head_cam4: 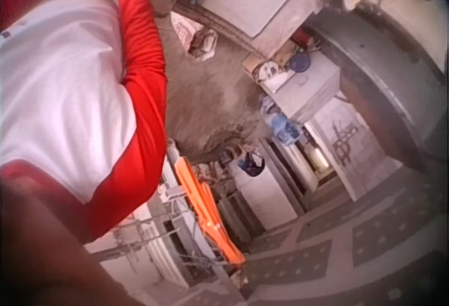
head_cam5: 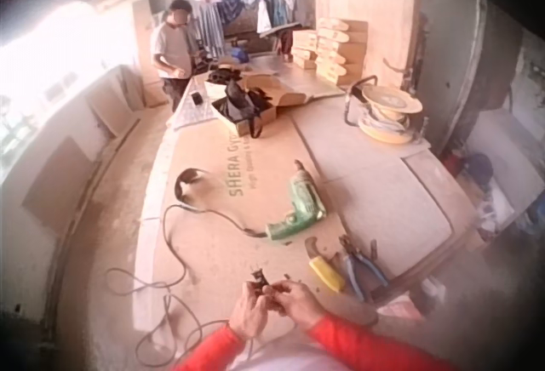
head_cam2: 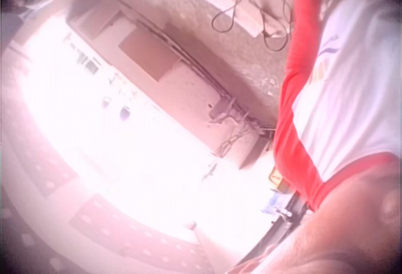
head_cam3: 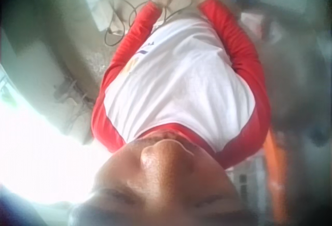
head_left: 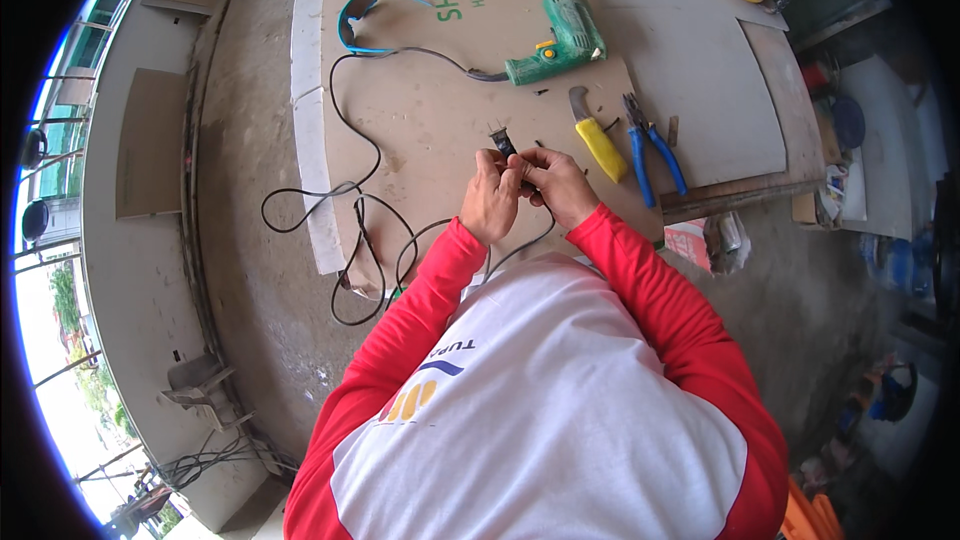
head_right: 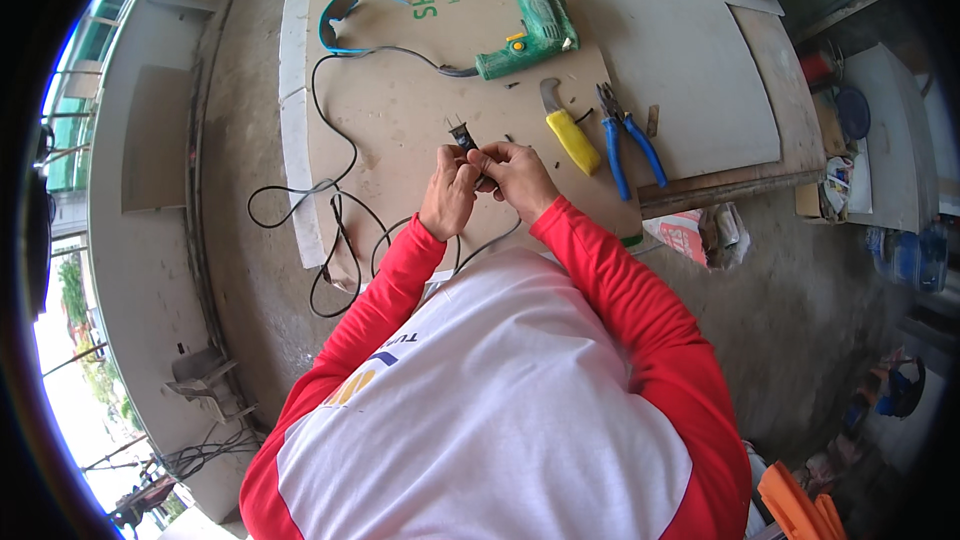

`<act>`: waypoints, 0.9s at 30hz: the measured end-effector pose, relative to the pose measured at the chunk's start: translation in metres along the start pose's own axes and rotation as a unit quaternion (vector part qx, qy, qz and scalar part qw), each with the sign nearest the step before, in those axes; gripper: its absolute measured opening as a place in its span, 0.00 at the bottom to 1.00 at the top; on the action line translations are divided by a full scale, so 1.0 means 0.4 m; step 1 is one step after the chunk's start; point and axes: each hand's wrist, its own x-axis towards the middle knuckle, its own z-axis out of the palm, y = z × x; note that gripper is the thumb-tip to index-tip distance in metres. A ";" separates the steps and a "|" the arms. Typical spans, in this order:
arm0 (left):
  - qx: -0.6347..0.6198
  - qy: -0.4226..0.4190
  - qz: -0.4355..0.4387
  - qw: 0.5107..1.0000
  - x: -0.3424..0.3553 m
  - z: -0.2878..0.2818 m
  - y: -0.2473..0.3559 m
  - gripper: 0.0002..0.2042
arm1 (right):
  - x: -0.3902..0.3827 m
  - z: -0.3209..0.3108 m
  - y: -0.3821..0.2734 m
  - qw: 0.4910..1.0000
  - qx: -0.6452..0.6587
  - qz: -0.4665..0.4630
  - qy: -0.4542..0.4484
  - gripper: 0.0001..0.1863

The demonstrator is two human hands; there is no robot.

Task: The person repairs an electrical power cord by stripping the wire ends with pliers and inserting them into a plug. They then wrap the connection with electrical tape to secure it. Finally, they pick up a green power drill and plug the repaired cord into it.

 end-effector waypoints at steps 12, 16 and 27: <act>0.081 0.002 0.051 0.995 -0.051 0.020 -0.074 0.17 | -0.004 0.030 0.029 0.945 -0.232 -0.196 0.121 0.16; 0.048 -0.048 -0.010 0.998 -0.083 0.035 -0.029 0.23 | -0.002 0.010 0.033 0.922 -0.248 -0.245 0.171 0.18; -0.135 -0.087 0.002 0.987 -0.021 -0.006 -0.030 0.28 | -0.043 -0.070 -0.098 0.988 -0.072 -0.131 -0.037 0.19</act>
